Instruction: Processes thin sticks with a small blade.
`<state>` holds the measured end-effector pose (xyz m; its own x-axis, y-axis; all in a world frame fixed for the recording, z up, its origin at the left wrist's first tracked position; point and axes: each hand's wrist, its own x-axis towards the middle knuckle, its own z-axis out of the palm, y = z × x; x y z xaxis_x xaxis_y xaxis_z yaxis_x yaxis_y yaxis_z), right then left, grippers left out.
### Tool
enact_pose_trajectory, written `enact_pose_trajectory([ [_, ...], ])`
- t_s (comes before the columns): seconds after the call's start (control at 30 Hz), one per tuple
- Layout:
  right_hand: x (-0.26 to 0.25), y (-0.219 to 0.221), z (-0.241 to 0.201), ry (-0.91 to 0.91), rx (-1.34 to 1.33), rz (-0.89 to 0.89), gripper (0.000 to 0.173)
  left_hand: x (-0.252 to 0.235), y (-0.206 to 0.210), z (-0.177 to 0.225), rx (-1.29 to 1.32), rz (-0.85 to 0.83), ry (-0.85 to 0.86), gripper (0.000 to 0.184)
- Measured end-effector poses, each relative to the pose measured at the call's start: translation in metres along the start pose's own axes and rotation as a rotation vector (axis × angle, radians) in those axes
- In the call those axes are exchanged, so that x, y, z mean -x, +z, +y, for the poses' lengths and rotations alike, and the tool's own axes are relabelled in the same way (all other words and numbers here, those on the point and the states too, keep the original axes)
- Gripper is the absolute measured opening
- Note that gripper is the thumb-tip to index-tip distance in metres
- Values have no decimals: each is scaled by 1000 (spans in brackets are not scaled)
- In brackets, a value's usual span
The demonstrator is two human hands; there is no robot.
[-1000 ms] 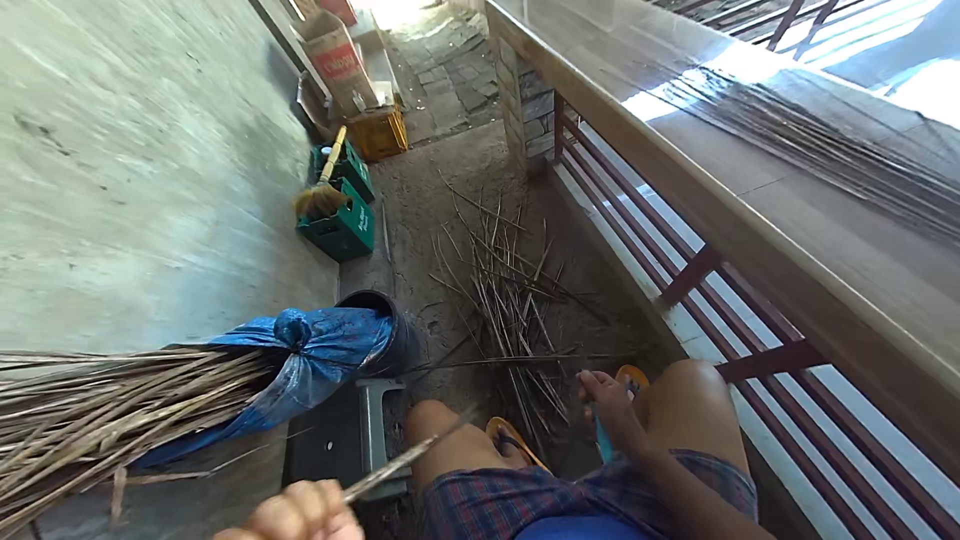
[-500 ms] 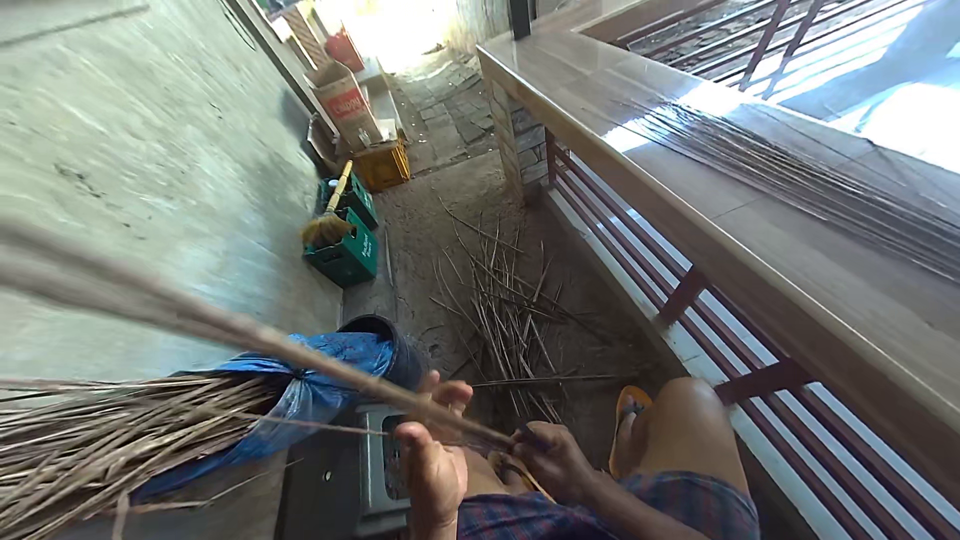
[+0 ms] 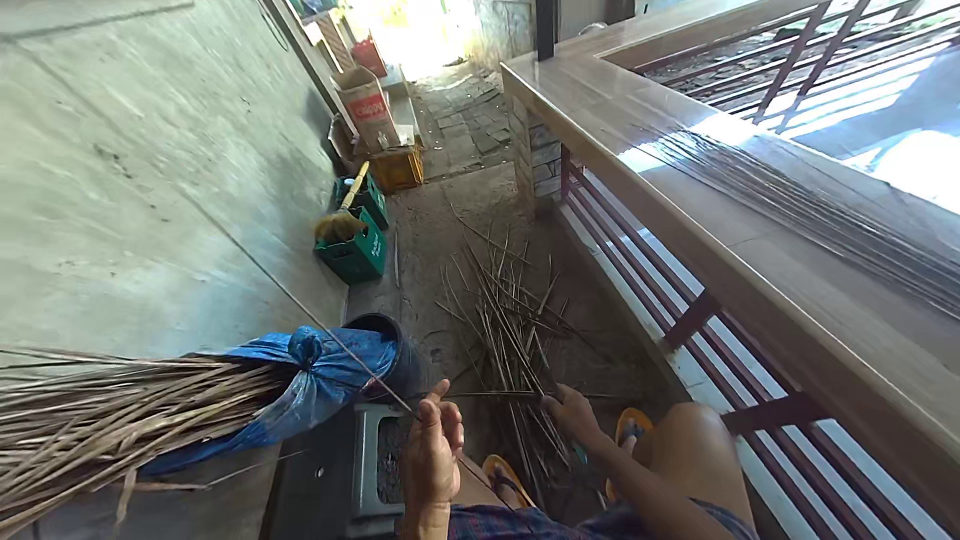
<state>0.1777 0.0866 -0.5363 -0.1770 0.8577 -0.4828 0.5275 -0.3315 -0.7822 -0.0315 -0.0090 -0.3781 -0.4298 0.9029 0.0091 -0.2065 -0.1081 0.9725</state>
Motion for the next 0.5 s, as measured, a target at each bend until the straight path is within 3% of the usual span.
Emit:
enact_pose_trajectory([
  [0.07,17,4,-16,-90,-124,-11,40,-3,1,-1,2,4,-66,45],
  [0.2,88,20,-44,-365,-506,-248,44,-17,16,2,51,15,-156,47],
  [0.27,109,31,-44,-454,-537,-322,46,-29,28,5,82,-8,-196,47],
  [0.37,116,43,-36,-486,-404,-322,36,-43,45,8,119,-46,-289,47],
  [0.5,119,42,-35,-396,-501,-230,19,-50,61,-3,8,-103,-296,43],
])
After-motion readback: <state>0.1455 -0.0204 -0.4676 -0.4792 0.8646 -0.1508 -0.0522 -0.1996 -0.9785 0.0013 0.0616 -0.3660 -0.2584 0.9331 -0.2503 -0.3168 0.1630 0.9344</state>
